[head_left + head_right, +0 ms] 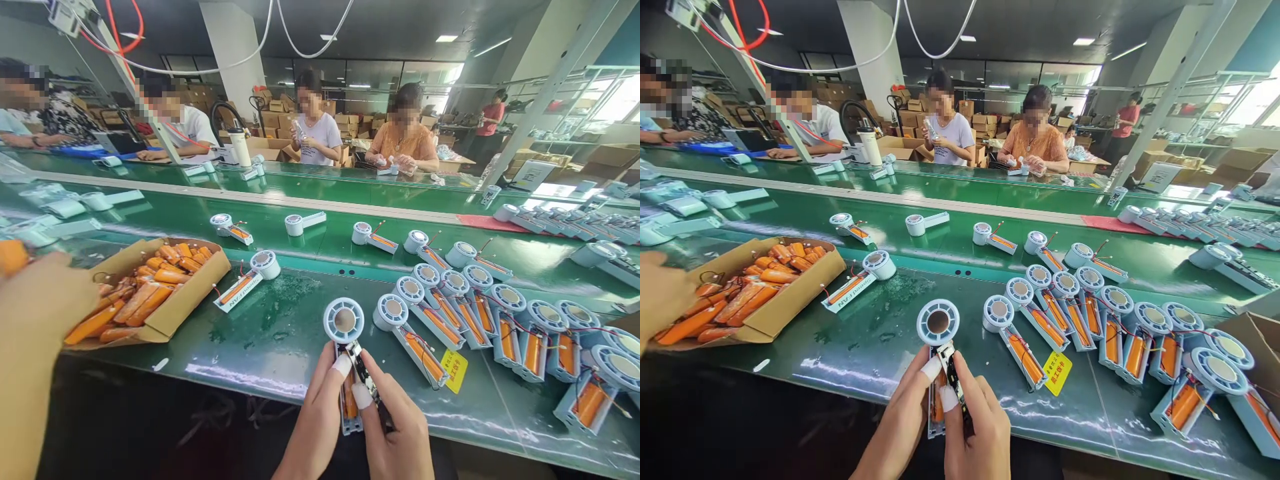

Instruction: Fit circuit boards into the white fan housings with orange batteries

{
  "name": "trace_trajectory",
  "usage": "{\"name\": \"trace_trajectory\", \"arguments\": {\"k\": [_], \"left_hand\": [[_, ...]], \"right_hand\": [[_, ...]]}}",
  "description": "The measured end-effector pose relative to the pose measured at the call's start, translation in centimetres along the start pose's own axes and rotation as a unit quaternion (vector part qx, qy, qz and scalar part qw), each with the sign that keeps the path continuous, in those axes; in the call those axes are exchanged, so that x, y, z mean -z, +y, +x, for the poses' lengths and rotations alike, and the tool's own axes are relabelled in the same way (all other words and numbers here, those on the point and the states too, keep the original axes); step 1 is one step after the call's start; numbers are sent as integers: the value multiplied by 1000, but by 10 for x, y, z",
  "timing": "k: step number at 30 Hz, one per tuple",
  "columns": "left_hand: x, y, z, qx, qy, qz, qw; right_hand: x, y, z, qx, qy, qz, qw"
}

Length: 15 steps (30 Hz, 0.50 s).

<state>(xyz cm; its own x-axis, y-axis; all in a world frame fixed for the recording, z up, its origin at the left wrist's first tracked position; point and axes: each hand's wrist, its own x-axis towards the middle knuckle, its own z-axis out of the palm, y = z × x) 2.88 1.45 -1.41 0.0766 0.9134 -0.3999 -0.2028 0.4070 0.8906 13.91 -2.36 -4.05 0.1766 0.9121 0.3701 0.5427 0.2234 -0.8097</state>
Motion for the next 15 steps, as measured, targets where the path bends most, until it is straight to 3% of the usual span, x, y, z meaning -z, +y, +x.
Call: {"name": "trace_trajectory", "arguments": {"k": [2,6,8,12,15], "left_hand": [[-2,1,-2,-34,-23,-29,999],[-12,2,-11,-67,54,36,996],[-17,3,-13,-74,66,44,994],[-16,0,-7,-76,77,45,993],[-10,-4,2,-36,72,38,996]], "right_hand": [[0,-1,2,18,-10,-47,999],[2,-5,2,94,-40,-189,977],[4,-6,2,127,-59,-235,962],[10,-5,3,152,-97,-296,938],[14,-5,6,153,-117,-317,929]]}}
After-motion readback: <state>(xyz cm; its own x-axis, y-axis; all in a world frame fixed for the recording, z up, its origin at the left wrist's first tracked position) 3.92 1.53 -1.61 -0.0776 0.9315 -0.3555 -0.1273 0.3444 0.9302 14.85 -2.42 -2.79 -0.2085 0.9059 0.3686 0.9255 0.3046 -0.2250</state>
